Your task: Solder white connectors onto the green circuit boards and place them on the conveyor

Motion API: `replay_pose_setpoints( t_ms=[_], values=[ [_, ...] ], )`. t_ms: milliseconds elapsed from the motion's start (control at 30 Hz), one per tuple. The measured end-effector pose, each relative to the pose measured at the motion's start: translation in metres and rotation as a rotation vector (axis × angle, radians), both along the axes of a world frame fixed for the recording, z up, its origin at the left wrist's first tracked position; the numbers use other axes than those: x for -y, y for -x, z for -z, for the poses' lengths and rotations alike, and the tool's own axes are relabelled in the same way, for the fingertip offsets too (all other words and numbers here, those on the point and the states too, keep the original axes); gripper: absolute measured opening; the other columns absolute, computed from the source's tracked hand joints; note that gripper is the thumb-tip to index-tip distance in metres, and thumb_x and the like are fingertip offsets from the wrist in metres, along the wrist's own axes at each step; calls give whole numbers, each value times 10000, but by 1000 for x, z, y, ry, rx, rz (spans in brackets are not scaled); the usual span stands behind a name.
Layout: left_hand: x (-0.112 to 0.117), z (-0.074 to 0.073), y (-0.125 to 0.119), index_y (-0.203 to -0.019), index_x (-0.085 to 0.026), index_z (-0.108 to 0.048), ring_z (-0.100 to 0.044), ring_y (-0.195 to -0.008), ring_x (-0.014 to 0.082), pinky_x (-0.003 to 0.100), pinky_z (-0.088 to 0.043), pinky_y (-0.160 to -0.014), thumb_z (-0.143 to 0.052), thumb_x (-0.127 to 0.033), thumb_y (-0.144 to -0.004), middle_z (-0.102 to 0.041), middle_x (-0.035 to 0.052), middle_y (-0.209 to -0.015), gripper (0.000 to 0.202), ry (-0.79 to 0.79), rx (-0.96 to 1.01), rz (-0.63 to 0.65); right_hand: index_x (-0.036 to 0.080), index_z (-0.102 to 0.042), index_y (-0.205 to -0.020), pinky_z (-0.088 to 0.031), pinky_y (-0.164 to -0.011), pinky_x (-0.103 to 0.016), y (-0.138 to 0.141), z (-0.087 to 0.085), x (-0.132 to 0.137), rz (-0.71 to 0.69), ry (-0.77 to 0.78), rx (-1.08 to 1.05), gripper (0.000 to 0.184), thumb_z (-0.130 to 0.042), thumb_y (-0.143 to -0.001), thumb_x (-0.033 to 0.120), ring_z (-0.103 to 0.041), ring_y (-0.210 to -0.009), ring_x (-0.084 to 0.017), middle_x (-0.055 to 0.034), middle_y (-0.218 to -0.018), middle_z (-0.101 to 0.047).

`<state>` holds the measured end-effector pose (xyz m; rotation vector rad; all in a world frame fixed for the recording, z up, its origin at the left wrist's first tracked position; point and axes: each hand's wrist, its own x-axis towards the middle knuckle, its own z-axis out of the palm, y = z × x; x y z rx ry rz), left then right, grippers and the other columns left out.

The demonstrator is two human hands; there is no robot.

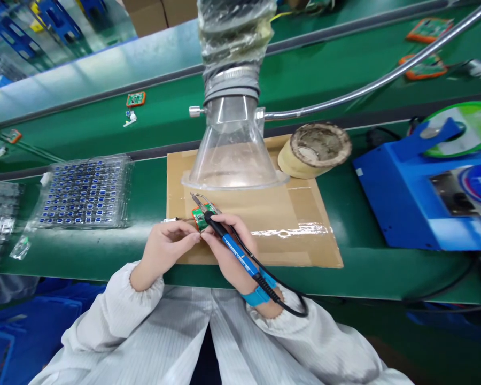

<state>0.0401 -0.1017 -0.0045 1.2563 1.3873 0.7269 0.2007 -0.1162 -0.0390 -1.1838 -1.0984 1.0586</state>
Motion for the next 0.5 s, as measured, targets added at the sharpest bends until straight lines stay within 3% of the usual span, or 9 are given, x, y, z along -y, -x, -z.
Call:
replay_pose_setpoints(
  t_ms=[100, 233, 367, 500],
  values=[
    [-3, 0, 5, -728, -225, -732, -668, -718, 188, 331, -544, -709, -726, -332, -827, -749, 29, -761, 146, -109, -109, 15, 258, -669, -1030, -643, -747, -311, 0, 2, 1, 6, 5, 15, 252, -816, -837, 328, -756, -747, -168, 16, -816, -754],
    [-16, 6, 16, -683, -226, -715, -668, -883, 219, 414, -505, -928, -727, -231, -824, -753, 31, -825, 142, -330, -326, 53, 250, -693, -1066, -642, -804, -344, -12, 5, 3, 129, -29, 152, 258, -807, -857, 348, -771, -832, -197, -24, -927, -777],
    [-26, 16, 18, -657, -220, -716, -637, -953, 236, 454, -453, -957, -737, -182, -814, -752, 28, -858, 163, -310, -515, 85, 247, -722, -1115, -637, -861, -389, -35, 10, 10, 171, -139, 356, 254, -772, -883, 337, -773, -936, -243, -63, -1036, -783],
    [-28, 17, 14, -640, -217, -715, -606, -983, 232, 437, -437, -932, -742, -162, -819, -736, 19, -854, 189, -258, -618, 88, 246, -724, -1060, -628, -779, -350, -49, 18, 20, 125, -218, 415, 165, -726, -898, 276, -753, -885, -227, -52, -969, -760]
  ],
)
